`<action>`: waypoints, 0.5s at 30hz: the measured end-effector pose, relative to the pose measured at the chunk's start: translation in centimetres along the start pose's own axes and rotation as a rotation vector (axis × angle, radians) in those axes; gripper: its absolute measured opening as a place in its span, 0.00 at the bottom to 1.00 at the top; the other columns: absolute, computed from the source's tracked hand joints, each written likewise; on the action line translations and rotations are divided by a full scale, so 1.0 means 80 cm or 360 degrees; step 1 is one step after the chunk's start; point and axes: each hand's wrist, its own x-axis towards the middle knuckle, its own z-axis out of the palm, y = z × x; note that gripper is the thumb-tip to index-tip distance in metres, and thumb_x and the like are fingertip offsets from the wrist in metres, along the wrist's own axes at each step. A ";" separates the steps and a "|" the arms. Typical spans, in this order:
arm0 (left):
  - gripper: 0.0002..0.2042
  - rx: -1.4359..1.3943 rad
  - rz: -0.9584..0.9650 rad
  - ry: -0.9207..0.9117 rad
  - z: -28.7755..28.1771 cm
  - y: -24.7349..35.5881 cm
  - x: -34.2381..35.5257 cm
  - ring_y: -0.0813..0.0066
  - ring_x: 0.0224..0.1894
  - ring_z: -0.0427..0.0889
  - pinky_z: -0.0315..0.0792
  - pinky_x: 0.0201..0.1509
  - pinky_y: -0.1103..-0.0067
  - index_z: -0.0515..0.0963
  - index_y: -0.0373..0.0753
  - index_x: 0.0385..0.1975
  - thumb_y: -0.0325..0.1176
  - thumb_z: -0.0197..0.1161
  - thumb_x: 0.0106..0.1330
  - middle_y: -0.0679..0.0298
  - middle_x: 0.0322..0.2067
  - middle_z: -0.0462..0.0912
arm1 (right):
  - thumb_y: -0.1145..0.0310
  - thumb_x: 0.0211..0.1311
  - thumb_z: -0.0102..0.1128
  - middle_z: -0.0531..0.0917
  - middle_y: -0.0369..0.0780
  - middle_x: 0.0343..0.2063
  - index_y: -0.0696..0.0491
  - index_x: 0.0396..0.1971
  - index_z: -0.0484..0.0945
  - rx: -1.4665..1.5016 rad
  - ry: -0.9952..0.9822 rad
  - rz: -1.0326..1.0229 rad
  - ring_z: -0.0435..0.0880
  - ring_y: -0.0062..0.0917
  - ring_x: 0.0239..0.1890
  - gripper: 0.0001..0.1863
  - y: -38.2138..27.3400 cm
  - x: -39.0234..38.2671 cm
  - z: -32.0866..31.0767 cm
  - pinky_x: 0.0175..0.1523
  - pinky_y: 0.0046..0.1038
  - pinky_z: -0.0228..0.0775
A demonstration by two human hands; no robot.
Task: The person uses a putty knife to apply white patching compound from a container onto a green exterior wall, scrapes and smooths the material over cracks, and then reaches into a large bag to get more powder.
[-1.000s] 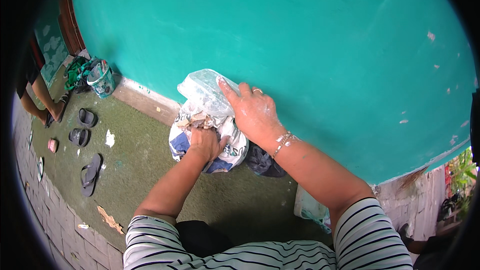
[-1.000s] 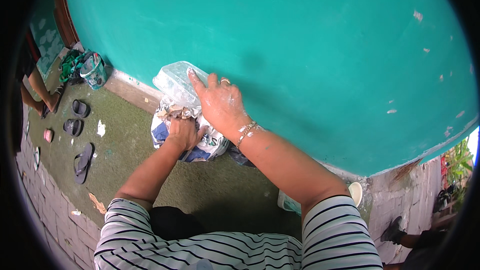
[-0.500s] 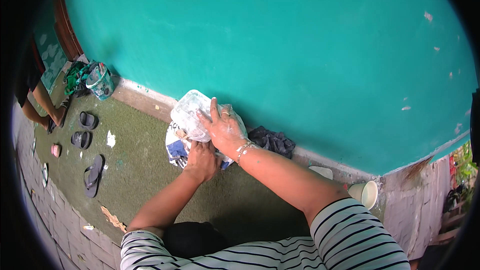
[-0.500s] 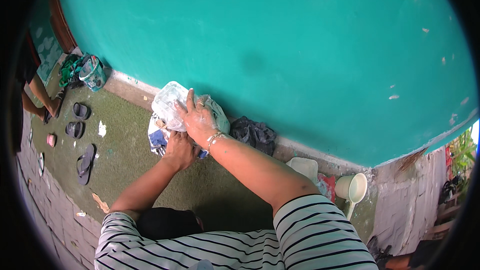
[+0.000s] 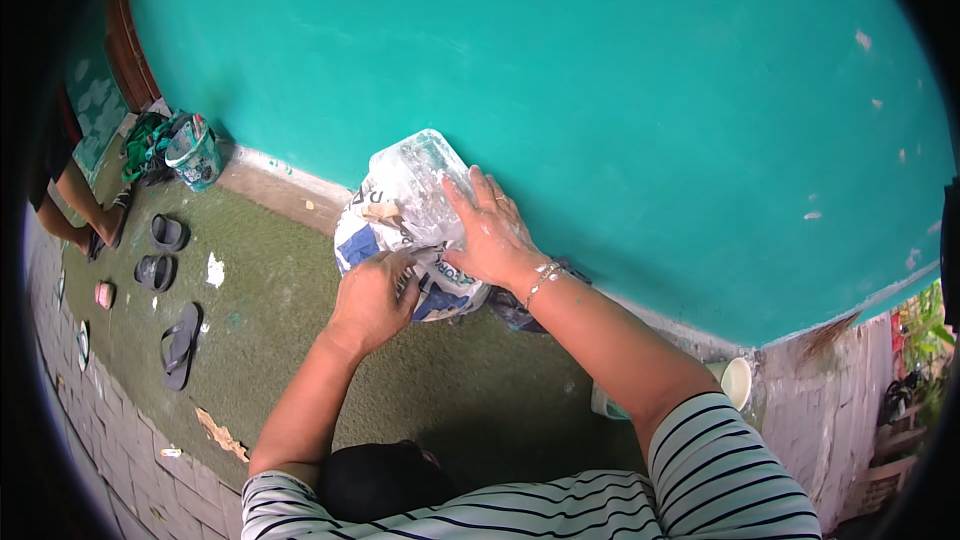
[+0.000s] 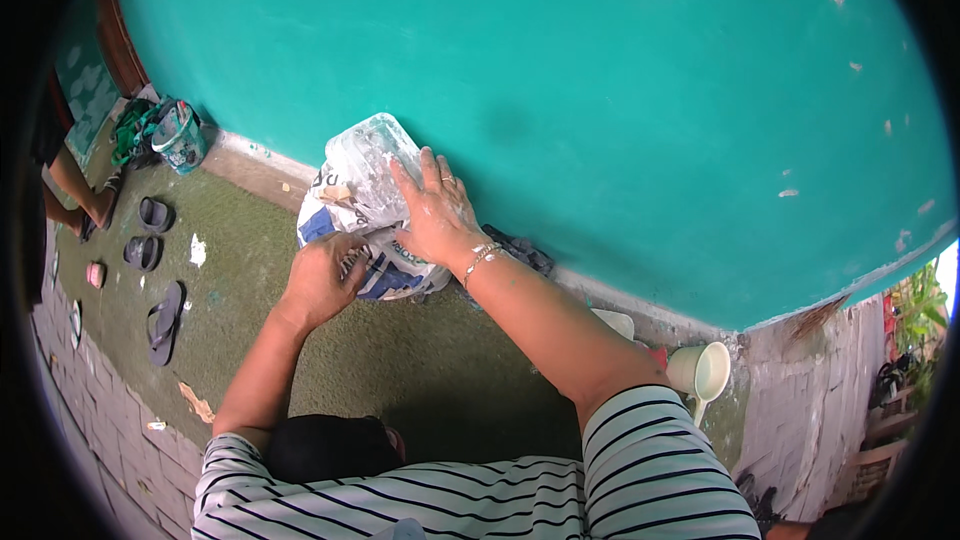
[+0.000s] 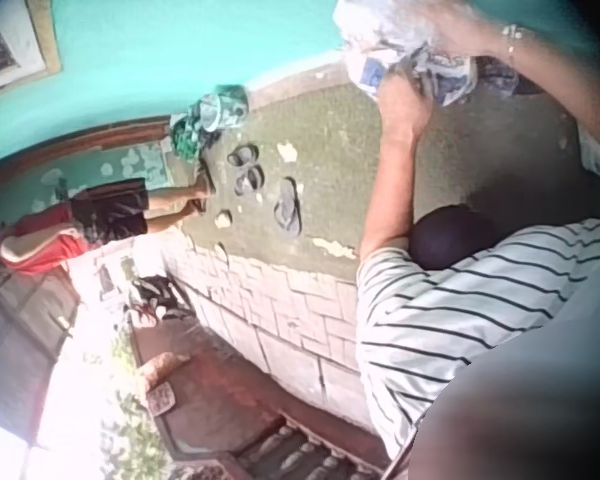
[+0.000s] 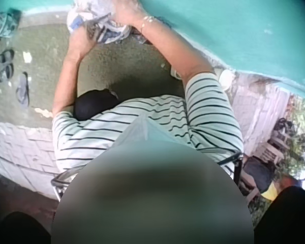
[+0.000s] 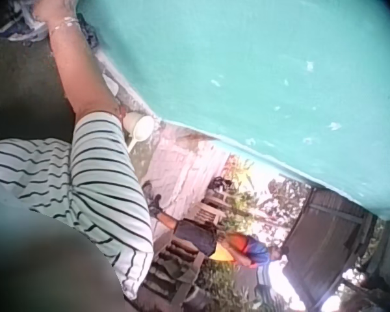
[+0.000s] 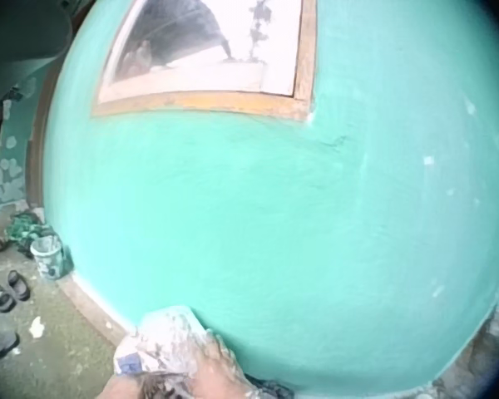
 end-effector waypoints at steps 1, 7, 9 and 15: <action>0.11 -0.0015 -0.0013 0.0037 0.000 0.002 0.000 0.49 0.41 0.81 0.74 0.47 0.65 0.80 0.35 0.39 0.29 0.62 0.57 0.48 0.35 0.82 | 0.59 0.48 0.73 0.46 0.56 0.70 0.42 0.72 0.49 0.0009 0.0016 0.0026 0.49 0.50 0.72 0.52 0.004 0.003 -0.003 0.73 0.43 0.46; 0.10 -0.0040 -0.0029 0.0294 -0.004 0.011 0.009 0.50 0.38 0.82 0.75 0.44 0.67 0.79 0.32 0.37 0.29 0.62 0.57 0.48 0.35 0.82 | 0.54 0.48 0.73 0.47 0.58 0.69 0.45 0.71 0.49 0.0102 0.0000 0.0032 0.49 0.53 0.71 0.53 0.004 -0.001 -0.018 0.72 0.44 0.47; 0.10 -0.0034 -0.0019 0.0432 -0.009 0.011 0.013 0.51 0.37 0.82 0.75 0.43 0.67 0.79 0.31 0.36 0.28 0.62 0.57 0.49 0.35 0.82 | 0.52 0.48 0.73 0.48 0.58 0.69 0.46 0.71 0.50 0.0175 0.0011 0.0074 0.49 0.53 0.71 0.53 0.001 -0.004 -0.015 0.72 0.44 0.47; 0.07 -0.0155 0.0030 0.0784 -0.013 0.013 0.019 0.52 0.34 0.81 0.74 0.40 0.68 0.78 0.31 0.34 0.27 0.61 0.58 0.51 0.30 0.80 | 0.47 0.50 0.69 0.52 0.59 0.67 0.52 0.69 0.53 0.0338 0.0290 0.0148 0.53 0.56 0.69 0.51 -0.007 -0.007 0.006 0.71 0.48 0.48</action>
